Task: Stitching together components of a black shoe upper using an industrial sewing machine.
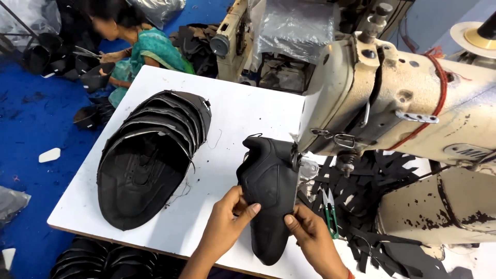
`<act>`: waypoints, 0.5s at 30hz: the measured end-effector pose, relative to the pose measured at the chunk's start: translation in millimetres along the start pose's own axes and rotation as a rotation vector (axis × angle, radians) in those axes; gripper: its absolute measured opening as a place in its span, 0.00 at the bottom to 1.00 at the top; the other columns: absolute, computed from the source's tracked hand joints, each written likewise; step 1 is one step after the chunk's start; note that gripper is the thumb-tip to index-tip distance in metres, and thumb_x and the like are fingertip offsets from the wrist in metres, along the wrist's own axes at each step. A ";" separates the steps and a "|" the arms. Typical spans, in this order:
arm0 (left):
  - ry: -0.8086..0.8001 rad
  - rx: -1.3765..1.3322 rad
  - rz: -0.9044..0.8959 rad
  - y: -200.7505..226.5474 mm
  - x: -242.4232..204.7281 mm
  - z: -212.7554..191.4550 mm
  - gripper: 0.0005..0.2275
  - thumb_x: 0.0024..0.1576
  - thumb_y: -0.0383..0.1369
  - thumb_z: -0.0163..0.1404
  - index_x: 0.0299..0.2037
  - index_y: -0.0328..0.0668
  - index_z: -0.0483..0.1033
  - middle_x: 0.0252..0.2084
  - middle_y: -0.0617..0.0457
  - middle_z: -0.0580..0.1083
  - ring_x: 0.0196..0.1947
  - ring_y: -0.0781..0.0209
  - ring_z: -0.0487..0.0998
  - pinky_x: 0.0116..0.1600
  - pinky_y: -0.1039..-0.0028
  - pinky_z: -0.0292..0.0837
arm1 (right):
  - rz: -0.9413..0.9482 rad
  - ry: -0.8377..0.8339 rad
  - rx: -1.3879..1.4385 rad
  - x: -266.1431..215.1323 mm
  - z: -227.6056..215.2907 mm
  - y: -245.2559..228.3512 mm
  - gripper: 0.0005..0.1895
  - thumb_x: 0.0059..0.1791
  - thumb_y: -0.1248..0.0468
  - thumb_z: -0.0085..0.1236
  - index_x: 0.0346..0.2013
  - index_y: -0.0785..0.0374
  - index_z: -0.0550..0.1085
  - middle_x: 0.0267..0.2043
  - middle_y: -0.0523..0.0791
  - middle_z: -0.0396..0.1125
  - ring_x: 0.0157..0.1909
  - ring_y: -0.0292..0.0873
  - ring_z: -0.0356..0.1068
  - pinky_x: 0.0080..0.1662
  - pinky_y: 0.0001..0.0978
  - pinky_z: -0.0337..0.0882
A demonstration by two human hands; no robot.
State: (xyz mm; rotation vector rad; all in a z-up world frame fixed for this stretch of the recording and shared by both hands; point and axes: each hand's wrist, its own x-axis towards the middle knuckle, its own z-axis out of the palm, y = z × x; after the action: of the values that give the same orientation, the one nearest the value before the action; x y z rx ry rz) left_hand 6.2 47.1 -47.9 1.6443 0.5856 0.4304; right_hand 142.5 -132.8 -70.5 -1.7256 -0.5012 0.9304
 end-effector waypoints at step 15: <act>-0.022 0.100 -0.012 2.1 -2.8 0.5 0.12 0.58 0.35 0.57 0.46 0.34 0.76 0.27 0.54 0.77 0.29 0.65 0.75 0.37 0.74 0.71 | 0.044 0.024 0.015 0.3 3.4 -5.6 0.13 0.54 0.58 0.52 0.44 0.63 0.77 0.26 0.37 0.67 0.26 0.31 0.56 0.29 0.25 0.58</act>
State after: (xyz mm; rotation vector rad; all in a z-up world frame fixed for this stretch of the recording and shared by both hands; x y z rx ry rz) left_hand 4.5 44.8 -45.7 1.7380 0.6082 0.3794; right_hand 140.6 -128.6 -65.9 -1.7384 -0.4409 0.9415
